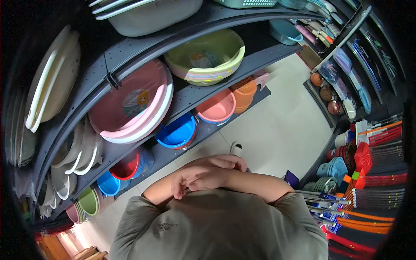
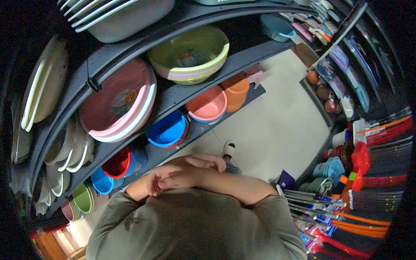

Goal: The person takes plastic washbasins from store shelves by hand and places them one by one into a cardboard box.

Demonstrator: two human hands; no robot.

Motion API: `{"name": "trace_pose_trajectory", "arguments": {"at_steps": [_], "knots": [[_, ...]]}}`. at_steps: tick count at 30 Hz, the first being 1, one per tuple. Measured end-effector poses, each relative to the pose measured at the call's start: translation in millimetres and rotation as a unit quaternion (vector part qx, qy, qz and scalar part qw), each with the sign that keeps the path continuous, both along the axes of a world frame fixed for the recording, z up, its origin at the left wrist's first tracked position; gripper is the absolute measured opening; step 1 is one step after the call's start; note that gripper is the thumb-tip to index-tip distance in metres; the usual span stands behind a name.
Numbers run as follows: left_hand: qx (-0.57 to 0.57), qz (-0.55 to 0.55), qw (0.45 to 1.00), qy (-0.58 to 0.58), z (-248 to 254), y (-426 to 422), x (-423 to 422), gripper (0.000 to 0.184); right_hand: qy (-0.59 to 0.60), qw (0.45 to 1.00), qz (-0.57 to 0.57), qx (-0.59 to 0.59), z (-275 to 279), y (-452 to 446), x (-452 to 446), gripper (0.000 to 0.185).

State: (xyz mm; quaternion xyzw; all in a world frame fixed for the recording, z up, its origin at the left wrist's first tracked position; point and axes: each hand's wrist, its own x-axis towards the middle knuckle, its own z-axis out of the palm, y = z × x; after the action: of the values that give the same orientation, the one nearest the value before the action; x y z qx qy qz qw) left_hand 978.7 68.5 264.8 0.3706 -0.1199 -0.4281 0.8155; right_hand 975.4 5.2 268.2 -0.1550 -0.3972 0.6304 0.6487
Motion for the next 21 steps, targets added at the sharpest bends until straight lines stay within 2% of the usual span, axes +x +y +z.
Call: {"name": "trace_pose_trajectory", "arguments": {"at_steps": [1, 2, 3, 5, 6, 8, 9, 10, 12, 13, 14, 16, 17, 18, 21], "knots": [[-0.054, 0.056, 0.979, -0.191, -38.5, -0.7, 7.6, 0.034, 0.002, 1.000, 0.005, -0.002, 1.4, 1.3, 4.8, 0.043], [-0.104, 0.110, 0.915, -0.374, -39.4, -1.9, 15.7, 0.043, -0.013, 1.000, 0.013, 0.007, 3.1, 2.2, 10.1, 0.042], [-0.102, 0.115, 0.915, -0.373, -39.5, 1.7, 18.8, 0.043, -0.027, 0.999, 0.021, 0.016, 3.4, 3.7, 16.1, 0.042], [0.029, 0.277, 0.800, -0.532, -30.9, 17.0, 24.6, 0.051, 0.003, 0.998, 0.048, 0.029, -5.6, 9.0, 28.4, 0.039], [0.032, 0.280, 0.798, -0.533, -32.7, 24.0, 33.5, 0.051, 0.031, 0.996, 0.070, 0.041, -7.9, 10.3, 36.5, 0.037], [0.180, 0.109, 0.908, -0.363, -41.9, 31.4, 59.0, 0.066, 0.004, 0.997, 0.075, 0.030, -2.8, 9.0, 62.0, 0.033], [-0.023, 0.183, 0.830, -0.527, -47.1, 23.2, 76.3, 0.078, -0.021, 0.997, 0.077, 0.018, 0.8, 7.7, 75.1, 0.028], [-0.020, 0.187, 0.827, -0.530, -50.0, 14.4, 79.6, 0.078, -0.025, 0.996, 0.082, 0.019, 3.3, 6.2, 86.2, 0.028], [-0.105, 0.371, 0.830, -0.402, 2.3, -10.8, 78.9, 0.089, -0.044, 0.993, 0.111, 0.023, 7.1, 4.7, 105.5, 0.029], [-0.041, 0.401, 0.828, -0.391, 14.7, -9.9, 84.0, 0.073, -0.075, 0.989, 0.122, 0.036, 6.5, 5.2, 115.1, 0.029], [-0.040, 0.399, 0.828, -0.392, 23.9, -6.7, 97.7, 0.073, -0.076, 0.989, 0.121, 0.039, 7.9, 4.4, 128.2, 0.029], [0.094, 0.310, 0.833, -0.448, 34.5, 4.3, 126.8, 0.049, -0.074, 0.981, 0.176, 0.043, 11.3, -1.7, 155.7, 0.025], [0.203, 0.262, 0.893, -0.304, -73.4, 34.5, 134.5, 0.039, -0.064, 0.982, 0.178, 0.021, 15.4, -8.2, 170.2, 0.024], [0.204, 0.264, 0.893, -0.301, -68.3, 24.8, 133.8, 0.039, -0.061, 0.981, 0.181, 0.021, 19.6, -13.9, 186.8, 0.024], [0.172, 0.537, 0.792, -0.234, -20.9, 0.2, 132.4, 0.023, -0.100, 0.985, 0.121, 0.067, 27.1, -27.4, 240.6, 0.025]]}}
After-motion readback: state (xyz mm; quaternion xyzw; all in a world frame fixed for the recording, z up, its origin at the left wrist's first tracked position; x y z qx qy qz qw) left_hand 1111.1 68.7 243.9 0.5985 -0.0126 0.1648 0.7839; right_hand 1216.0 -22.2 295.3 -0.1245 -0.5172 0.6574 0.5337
